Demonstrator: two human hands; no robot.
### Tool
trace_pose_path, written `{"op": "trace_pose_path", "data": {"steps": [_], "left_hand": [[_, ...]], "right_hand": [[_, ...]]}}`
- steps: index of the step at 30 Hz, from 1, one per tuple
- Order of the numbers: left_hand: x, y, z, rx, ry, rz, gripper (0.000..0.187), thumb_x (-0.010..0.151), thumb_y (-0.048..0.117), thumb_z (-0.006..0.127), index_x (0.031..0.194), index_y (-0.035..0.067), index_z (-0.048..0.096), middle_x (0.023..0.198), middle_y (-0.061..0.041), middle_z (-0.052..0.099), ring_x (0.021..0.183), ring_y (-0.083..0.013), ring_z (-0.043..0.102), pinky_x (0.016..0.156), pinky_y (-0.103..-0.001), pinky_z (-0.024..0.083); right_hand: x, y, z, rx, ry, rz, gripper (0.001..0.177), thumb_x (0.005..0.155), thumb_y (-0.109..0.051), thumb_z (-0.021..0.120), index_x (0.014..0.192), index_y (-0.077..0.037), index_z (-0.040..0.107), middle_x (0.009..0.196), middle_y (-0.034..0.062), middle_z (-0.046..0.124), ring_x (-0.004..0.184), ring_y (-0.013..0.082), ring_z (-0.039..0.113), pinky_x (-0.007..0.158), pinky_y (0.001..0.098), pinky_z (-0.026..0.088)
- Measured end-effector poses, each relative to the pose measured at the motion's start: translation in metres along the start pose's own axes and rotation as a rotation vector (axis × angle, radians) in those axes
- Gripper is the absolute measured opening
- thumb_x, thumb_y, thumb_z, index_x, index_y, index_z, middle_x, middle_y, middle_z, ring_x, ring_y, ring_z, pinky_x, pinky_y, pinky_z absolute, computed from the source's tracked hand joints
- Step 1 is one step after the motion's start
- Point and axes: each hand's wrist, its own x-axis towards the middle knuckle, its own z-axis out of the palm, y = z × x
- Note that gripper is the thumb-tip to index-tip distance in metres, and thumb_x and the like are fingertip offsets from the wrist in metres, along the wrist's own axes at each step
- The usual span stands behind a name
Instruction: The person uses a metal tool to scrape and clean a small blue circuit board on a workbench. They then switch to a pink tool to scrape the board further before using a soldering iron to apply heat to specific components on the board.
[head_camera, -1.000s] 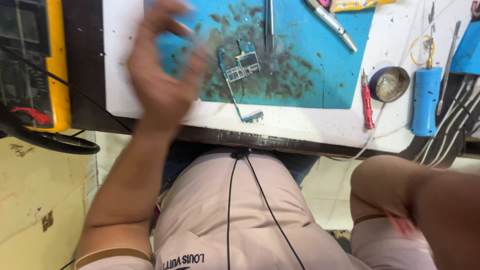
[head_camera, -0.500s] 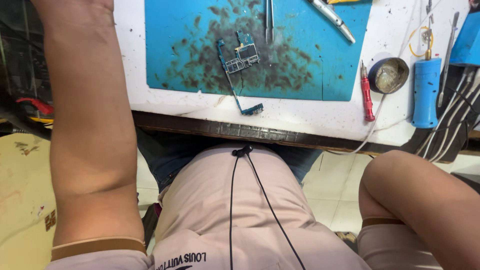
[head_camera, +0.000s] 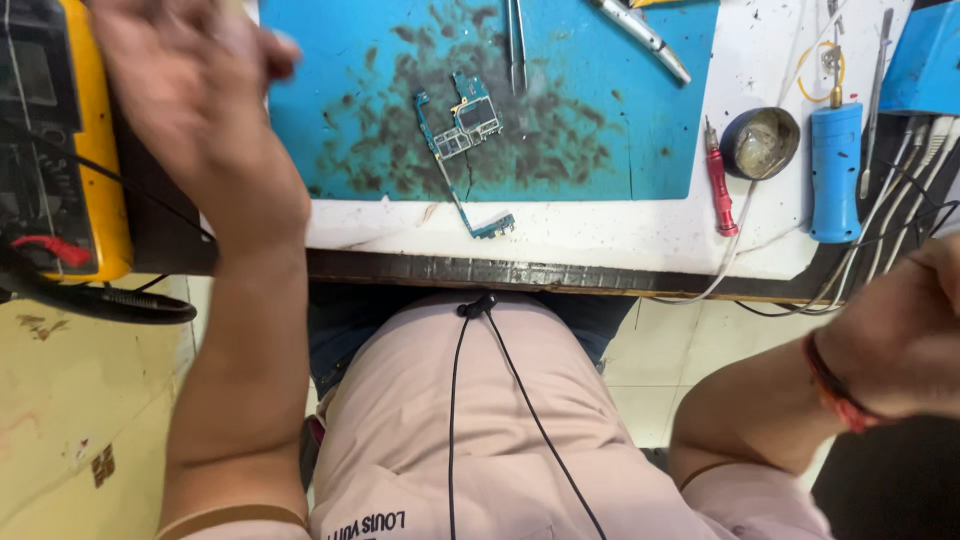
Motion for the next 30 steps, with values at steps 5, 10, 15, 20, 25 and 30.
{"op": "trace_pose_path", "data": {"steps": [5, 10, 15, 20, 25, 30], "left_hand": [[-0.046, -0.010, 0.009, 0.265, -0.060, -0.003, 0.042, 0.118, 0.006, 0.067, 0.151, 0.004, 0.042, 0.115, -0.006, 0.065, 0.086, -0.0087, 0.056, 0.078, -0.022, 0.046], [-0.053, -0.017, 0.014, 0.483, -0.183, 0.127, 0.038, 0.116, 0.010, 0.071, 0.147, 0.007, 0.048, 0.117, -0.005, 0.069, 0.090, -0.0069, 0.061, 0.077, -0.019, 0.048], [-0.052, -0.012, 0.015, 0.510, -0.217, 0.138, 0.035, 0.115, 0.012, 0.071, 0.143, 0.008, 0.051, 0.115, -0.004, 0.070, 0.091, -0.0066, 0.064, 0.081, -0.019, 0.052], [-0.050, -0.012, 0.016, 0.516, -0.213, 0.145, 0.033, 0.114, 0.012, 0.072, 0.141, 0.009, 0.053, 0.112, -0.003, 0.071, 0.089, -0.0063, 0.065, 0.077, -0.019, 0.051], [-0.048, -0.010, 0.018, 0.517, -0.214, 0.133, 0.031, 0.113, 0.011, 0.073, 0.138, 0.008, 0.055, 0.110, -0.002, 0.071, 0.088, -0.0060, 0.065, 0.075, -0.019, 0.050], [-0.048, -0.010, 0.019, 0.500, -0.218, 0.132, 0.031, 0.112, 0.009, 0.074, 0.138, 0.008, 0.056, 0.111, -0.003, 0.071, 0.087, -0.0061, 0.064, 0.075, -0.019, 0.049]], "right_hand": [[0.045, 0.041, -0.029, -0.439, -0.030, -0.102, 0.028, 0.115, -0.021, 0.051, 0.098, 0.000, 0.058, 0.088, 0.0105, 0.057, 0.077, 0.0176, 0.055, 0.069, 0.0291, 0.047], [0.092, 0.074, -0.004, -0.764, 0.006, -0.003, 0.026, 0.115, -0.020, 0.051, 0.099, 0.000, 0.058, 0.091, 0.0108, 0.058, 0.077, 0.0171, 0.056, 0.069, 0.0288, 0.047], [0.134, 0.101, 0.021, -0.958, -0.005, 0.137, 0.023, 0.114, -0.018, 0.052, 0.101, 0.000, 0.058, 0.093, 0.0112, 0.059, 0.078, 0.0165, 0.057, 0.069, 0.0285, 0.048], [0.154, 0.114, 0.031, -1.081, -0.016, 0.240, 0.021, 0.113, -0.017, 0.052, 0.103, 0.000, 0.058, 0.096, 0.0116, 0.060, 0.078, 0.0159, 0.058, 0.069, 0.0282, 0.049], [0.161, 0.115, 0.030, -1.146, -0.024, 0.301, 0.018, 0.112, -0.016, 0.053, 0.105, 0.000, 0.059, 0.099, 0.0119, 0.061, 0.079, 0.0153, 0.059, 0.069, 0.0280, 0.050], [0.159, 0.109, 0.026, -1.180, -0.025, 0.329, 0.016, 0.112, -0.015, 0.054, 0.107, 0.000, 0.059, 0.102, 0.0123, 0.062, 0.079, 0.0147, 0.060, 0.069, 0.0277, 0.050]]}}
